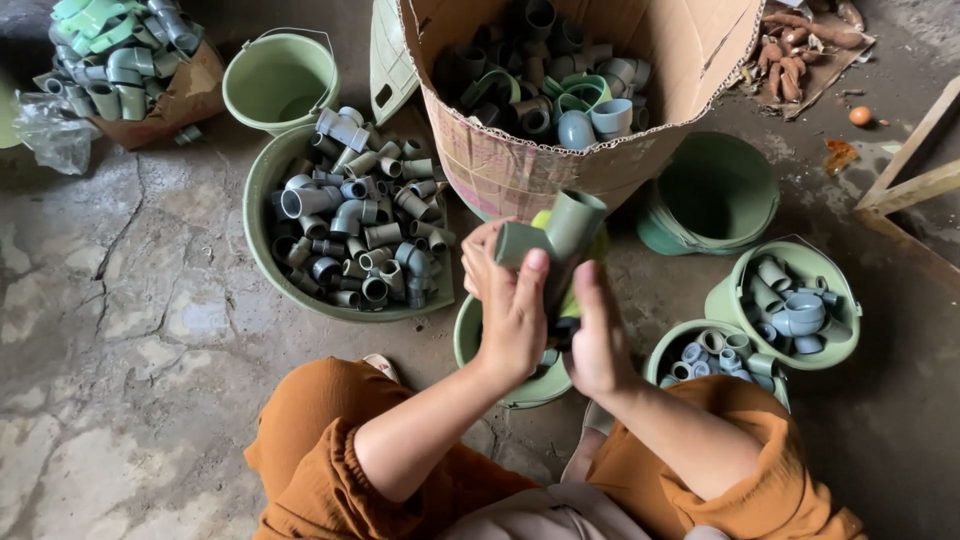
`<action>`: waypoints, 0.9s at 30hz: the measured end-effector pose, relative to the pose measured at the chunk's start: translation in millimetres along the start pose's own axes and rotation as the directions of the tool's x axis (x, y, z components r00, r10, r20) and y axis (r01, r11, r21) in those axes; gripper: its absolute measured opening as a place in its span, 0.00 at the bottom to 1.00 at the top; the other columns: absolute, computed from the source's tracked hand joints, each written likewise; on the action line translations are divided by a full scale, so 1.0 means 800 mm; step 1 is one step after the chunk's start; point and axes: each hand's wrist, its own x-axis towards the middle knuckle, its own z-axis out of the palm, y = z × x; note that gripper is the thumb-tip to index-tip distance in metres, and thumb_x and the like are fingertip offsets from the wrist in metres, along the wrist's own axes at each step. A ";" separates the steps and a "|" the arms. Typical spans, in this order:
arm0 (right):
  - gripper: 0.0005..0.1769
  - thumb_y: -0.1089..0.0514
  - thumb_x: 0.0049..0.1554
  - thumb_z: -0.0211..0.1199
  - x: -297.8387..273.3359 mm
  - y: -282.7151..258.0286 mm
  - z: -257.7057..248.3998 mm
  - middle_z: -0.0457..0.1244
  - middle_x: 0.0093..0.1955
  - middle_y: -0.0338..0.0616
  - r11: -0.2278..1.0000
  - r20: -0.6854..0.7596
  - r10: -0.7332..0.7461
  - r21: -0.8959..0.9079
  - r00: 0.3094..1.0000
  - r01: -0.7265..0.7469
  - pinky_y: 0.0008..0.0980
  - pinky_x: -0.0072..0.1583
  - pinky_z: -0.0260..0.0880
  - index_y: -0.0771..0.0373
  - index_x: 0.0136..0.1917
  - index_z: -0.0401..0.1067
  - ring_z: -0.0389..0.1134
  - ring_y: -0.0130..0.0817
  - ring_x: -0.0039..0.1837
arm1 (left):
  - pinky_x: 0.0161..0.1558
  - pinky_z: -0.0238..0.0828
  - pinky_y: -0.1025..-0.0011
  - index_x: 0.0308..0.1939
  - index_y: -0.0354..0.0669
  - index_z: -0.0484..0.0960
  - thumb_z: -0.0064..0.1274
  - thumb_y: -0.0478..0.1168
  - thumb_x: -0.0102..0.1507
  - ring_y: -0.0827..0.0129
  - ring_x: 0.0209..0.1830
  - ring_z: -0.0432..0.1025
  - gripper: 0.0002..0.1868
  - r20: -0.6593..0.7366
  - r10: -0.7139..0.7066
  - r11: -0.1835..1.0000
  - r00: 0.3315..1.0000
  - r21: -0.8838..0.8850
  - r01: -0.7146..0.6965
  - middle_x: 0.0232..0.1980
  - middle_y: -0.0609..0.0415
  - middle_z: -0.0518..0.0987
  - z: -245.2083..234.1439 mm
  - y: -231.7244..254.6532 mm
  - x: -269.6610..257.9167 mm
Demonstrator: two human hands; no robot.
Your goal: The person sits on the floor and wipes various small plastic pipe fittings and clips with a green cloth. They pick items from a bucket, wipe them, and place them into a cardboard box.
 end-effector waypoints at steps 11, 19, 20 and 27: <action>0.35 0.53 0.49 0.80 0.031 0.005 -0.027 0.65 0.54 0.68 0.341 0.360 -0.590 -0.700 0.723 0.627 0.53 0.58 0.71 0.74 0.62 0.70 0.70 0.62 0.57 | 0.57 0.68 0.44 0.72 0.36 0.57 0.52 0.47 0.69 0.39 0.56 0.73 0.34 0.092 -0.247 0.926 0.965 -0.272 0.263 0.61 0.30 0.66 -0.006 0.027 0.011; 0.20 0.51 0.57 0.71 0.032 0.000 -0.033 0.61 0.53 0.57 0.008 0.668 -0.548 -0.598 0.503 0.802 0.45 0.55 0.73 0.65 0.57 0.76 0.70 0.52 0.53 | 0.50 0.64 0.46 0.67 0.41 0.67 0.52 0.56 0.66 0.53 0.55 0.69 0.32 0.163 -0.554 0.598 0.816 -0.604 0.527 0.59 0.39 0.74 -0.010 -0.005 0.036; 0.17 0.55 0.57 0.71 0.037 0.005 -0.039 0.62 0.53 0.57 0.044 0.692 -0.518 -0.565 0.503 0.824 0.44 0.56 0.73 0.64 0.58 0.78 0.70 0.49 0.52 | 0.51 0.67 0.34 0.67 0.38 0.67 0.52 0.57 0.66 0.48 0.55 0.70 0.34 0.152 -0.567 0.565 0.810 -0.644 0.516 0.59 0.34 0.73 -0.012 -0.022 0.039; 0.23 0.52 0.67 0.57 0.048 -0.044 -0.041 0.61 0.64 0.58 0.621 0.397 -0.337 -0.588 0.854 0.518 0.49 0.70 0.62 0.66 0.70 0.67 0.66 0.51 0.67 | 0.41 0.79 0.40 0.54 0.33 0.76 0.57 0.54 0.65 0.51 0.42 0.78 0.26 0.248 -0.526 0.561 0.813 -0.618 0.551 0.45 0.37 0.81 -0.020 -0.005 0.037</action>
